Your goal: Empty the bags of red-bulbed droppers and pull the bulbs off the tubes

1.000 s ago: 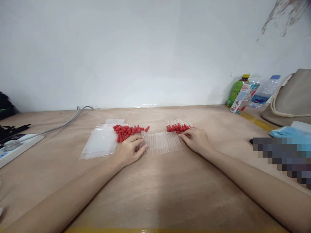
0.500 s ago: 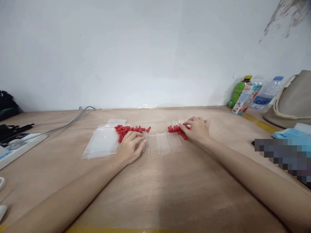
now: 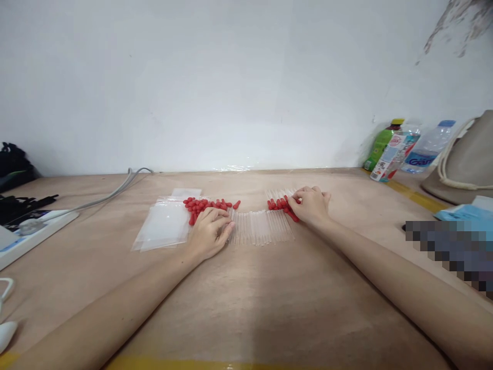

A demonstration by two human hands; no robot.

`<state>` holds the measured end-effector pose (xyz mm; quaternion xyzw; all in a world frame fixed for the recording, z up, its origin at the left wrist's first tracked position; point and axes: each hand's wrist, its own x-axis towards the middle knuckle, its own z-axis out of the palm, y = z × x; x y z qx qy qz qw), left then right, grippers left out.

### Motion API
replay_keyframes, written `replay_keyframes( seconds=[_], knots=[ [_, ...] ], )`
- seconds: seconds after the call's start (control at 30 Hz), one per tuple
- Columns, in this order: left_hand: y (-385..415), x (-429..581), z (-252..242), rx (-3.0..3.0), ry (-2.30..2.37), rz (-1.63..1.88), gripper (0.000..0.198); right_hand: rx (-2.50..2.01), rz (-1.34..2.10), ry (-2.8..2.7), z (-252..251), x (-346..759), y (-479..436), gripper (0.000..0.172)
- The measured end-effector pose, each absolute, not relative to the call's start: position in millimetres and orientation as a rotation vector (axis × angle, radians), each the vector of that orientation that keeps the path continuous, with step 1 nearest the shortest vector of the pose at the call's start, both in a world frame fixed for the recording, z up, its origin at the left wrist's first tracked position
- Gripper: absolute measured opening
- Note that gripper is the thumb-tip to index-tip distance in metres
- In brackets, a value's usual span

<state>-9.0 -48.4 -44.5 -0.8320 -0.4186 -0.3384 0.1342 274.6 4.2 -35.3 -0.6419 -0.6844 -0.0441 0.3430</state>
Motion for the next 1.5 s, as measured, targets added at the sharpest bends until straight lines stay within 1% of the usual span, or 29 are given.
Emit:
replay_keyframes(
  seconds=[0.13, 0.2, 0.27, 0.4, 0.47, 0.53, 0.6, 0.7, 0.8, 0.87, 0.93, 1.03, 1.13, 1.2, 1.37, 1.5],
  knots=[
    [-48, -9, -45, -2.409, -1.2, -0.987, 0.017, -1.663, -0.037, -1.671, -31, 275, 3, 0.025],
    [-48, -9, -45, -2.403, -1.186, -1.001, 0.017, -1.582, -0.042, -1.627, -29, 276, 0, 0.026],
    [-49, -9, -44, -2.398, -1.162, -1.003, 0.022, -1.422, -0.108, -1.673, -29, 276, -7, 0.024],
    [-50, -2, -41, -2.385, -1.044, -0.942, 0.037, -1.003, -0.331, -1.914, -36, 269, -28, 0.014],
    [-50, 4, -39, -2.384, -0.981, -0.894, 0.04, -0.833, -0.424, -1.996, -41, 263, -38, 0.011],
    [-50, 9, -38, -2.406, -0.915, -0.86, 0.038, -0.707, -0.463, -2.041, -46, 256, -46, 0.009],
    [-50, 13, -39, -2.44, -0.84, -0.849, 0.031, -0.638, -0.456, -2.047, -49, 251, -51, 0.009],
    [-49, 17, -40, -2.473, -0.77, -0.874, 0.019, -0.606, -0.428, -2.048, -52, 247, -53, 0.011],
    [-50, 19, -40, -2.479, -0.746, -0.933, 0.012, -0.613, -0.403, -2.081, -52, 246, -53, 0.012],
    [-50, 20, -40, -2.471, -0.727, -0.975, 0.01, -0.674, -0.388, -2.088, -50, 244, -53, 0.014],
    [-51, 21, -39, -2.451, -0.722, -0.994, 0.009, -0.741, -0.379, -2.097, -47, 241, -55, 0.02],
    [-52, 22, -39, -2.419, -0.73, -0.968, 0.009, -0.751, -0.35, -2.151, -42, 236, -59, 0.029],
    [-52, 23, -40, -2.38, -0.697, -0.924, 0.009, -0.74, -0.335, -2.156, -42, 231, -59, 0.033],
    [-52, 25, -40, -2.348, -0.653, -0.896, 0.009, -0.762, -0.379, -2.122, -46, 228, -56, 0.03],
    [-54, 30, -40, -2.282, -0.61, -0.85, 0.009, -0.727, -0.495, -2.119, -53, 226, -51, 0.015],
    [-55, 29, -41, -2.294, -0.596, -0.86, 0.012, -0.63, -0.481, -2.161, -52, 227, -53, 0.011]
  ],
)
